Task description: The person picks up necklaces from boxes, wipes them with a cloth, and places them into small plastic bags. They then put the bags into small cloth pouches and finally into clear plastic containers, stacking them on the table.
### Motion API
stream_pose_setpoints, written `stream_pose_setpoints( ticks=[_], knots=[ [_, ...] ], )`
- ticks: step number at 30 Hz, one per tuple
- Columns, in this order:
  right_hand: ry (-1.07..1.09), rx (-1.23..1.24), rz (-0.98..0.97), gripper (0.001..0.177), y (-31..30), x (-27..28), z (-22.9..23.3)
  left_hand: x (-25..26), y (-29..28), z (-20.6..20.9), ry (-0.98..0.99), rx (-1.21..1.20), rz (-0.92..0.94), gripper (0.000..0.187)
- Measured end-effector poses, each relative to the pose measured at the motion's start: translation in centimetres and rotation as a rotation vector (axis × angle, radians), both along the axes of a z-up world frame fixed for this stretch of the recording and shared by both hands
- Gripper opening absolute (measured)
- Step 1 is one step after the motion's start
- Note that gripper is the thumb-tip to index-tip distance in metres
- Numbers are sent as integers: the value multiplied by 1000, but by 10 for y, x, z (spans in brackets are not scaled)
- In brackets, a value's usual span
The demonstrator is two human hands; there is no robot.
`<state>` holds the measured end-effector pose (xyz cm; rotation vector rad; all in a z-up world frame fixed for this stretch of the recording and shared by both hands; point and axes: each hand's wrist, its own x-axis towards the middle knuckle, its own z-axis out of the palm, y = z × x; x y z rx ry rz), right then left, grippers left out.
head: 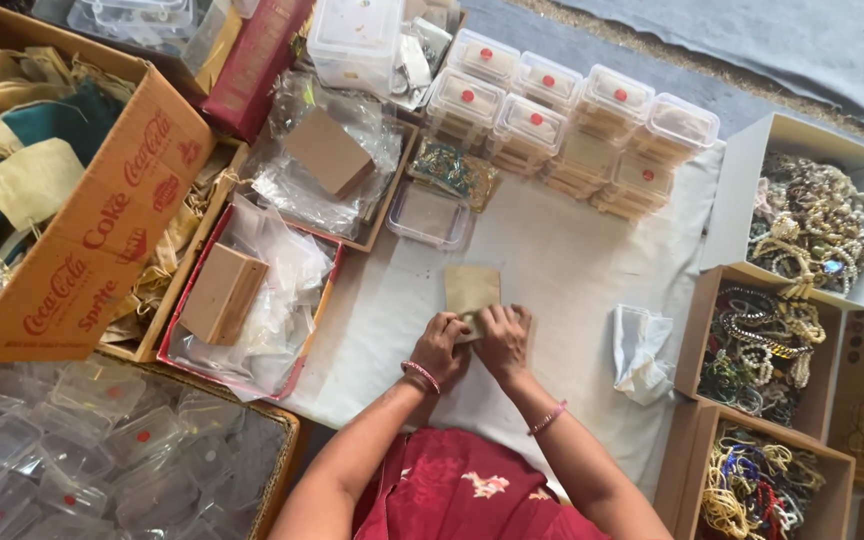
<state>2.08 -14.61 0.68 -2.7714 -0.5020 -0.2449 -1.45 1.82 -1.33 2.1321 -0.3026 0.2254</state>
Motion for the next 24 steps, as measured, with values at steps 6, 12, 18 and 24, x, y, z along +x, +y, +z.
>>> stream_pose_setpoints(
  ticks=[6,12,18,24],
  knots=[
    [-58,302,154,55,6,1,29,5,4,21,53,-103,86,26],
    [-128,308,219,16,-26,-18,49,25,18,80,223,-276,81,13],
    [-107,385,91,12,-18,-10,149,42,24,144,242,-322,-30,28],
    [311,773,75,12,-42,-20,140,33,31,140,152,-480,-490,70]
  ],
)
